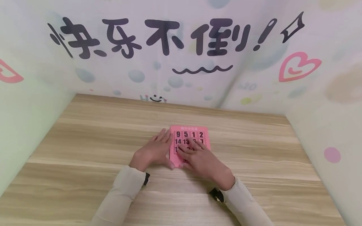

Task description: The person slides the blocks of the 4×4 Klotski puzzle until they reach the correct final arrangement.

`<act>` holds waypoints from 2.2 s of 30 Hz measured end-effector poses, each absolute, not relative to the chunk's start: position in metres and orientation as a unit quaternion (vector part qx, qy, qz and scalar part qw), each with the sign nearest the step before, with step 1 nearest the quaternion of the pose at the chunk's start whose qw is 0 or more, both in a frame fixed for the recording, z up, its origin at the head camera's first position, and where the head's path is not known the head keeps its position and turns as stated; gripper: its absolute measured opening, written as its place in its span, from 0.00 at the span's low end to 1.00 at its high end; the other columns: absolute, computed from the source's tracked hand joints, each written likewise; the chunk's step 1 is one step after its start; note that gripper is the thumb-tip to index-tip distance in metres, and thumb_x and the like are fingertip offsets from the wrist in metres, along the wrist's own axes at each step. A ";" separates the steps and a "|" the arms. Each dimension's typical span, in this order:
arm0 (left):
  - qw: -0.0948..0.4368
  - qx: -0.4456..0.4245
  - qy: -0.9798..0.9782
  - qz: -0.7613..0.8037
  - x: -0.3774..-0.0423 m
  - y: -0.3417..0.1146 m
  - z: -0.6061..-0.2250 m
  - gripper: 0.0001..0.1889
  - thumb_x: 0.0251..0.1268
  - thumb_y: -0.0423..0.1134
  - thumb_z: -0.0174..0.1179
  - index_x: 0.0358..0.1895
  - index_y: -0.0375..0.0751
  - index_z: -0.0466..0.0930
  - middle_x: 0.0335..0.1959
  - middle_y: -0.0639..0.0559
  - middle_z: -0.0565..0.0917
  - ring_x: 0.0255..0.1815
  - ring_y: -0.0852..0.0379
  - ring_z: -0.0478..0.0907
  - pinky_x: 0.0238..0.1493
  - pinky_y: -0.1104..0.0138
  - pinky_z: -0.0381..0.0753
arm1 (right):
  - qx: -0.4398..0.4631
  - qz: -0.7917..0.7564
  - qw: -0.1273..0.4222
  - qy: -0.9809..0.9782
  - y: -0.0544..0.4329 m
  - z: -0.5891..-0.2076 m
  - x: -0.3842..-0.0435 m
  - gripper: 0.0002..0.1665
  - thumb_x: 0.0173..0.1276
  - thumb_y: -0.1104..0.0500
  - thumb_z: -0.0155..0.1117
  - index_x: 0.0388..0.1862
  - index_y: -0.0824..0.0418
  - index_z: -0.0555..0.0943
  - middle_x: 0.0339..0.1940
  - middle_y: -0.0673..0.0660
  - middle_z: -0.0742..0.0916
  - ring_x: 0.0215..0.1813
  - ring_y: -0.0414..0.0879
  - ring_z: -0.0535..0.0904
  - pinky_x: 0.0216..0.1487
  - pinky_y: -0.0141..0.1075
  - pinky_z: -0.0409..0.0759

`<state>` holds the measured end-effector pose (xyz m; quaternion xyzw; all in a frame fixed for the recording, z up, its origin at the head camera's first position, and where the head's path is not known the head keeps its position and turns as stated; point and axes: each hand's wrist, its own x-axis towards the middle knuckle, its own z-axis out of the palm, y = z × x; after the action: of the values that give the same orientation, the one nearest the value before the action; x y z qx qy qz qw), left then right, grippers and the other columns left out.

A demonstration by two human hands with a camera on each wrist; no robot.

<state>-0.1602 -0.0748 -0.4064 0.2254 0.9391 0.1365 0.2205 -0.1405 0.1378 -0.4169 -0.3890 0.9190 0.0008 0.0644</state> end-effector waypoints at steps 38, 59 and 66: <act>0.239 0.162 0.945 0.153 -0.162 -0.062 -0.403 0.65 0.44 0.54 0.77 0.79 0.33 0.42 0.82 0.41 0.38 0.82 0.40 0.32 0.80 0.46 0.43 | -0.413 -0.010 0.059 0.909 0.137 -0.416 -0.132 0.32 0.76 0.40 0.52 0.72 0.52 0.72 0.73 0.50 0.73 0.78 0.61 0.58 0.76 0.59 0.57; 0.253 0.168 0.942 0.144 -0.164 -0.063 -0.399 0.63 0.48 0.55 0.75 0.79 0.32 0.41 0.82 0.40 0.36 0.82 0.40 0.34 0.80 0.47 0.43 | -0.406 -0.002 0.068 0.911 0.135 -0.412 -0.124 0.32 0.76 0.40 0.52 0.72 0.52 0.72 0.73 0.50 0.73 0.79 0.59 0.59 0.77 0.57 0.56; 0.254 0.178 0.941 0.134 -0.164 -0.067 -0.399 0.62 0.50 0.57 0.74 0.79 0.32 0.42 0.82 0.40 0.38 0.82 0.40 0.36 0.80 0.48 0.45 | -0.410 0.002 0.074 0.909 0.134 -0.411 -0.122 0.32 0.76 0.39 0.50 0.73 0.52 0.71 0.74 0.49 0.72 0.78 0.58 0.60 0.78 0.55 0.56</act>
<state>-0.1644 -0.0674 -0.3989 0.1782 0.9411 0.1336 0.2543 -0.1225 0.1340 -0.4115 -0.4095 0.9093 0.0019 0.0736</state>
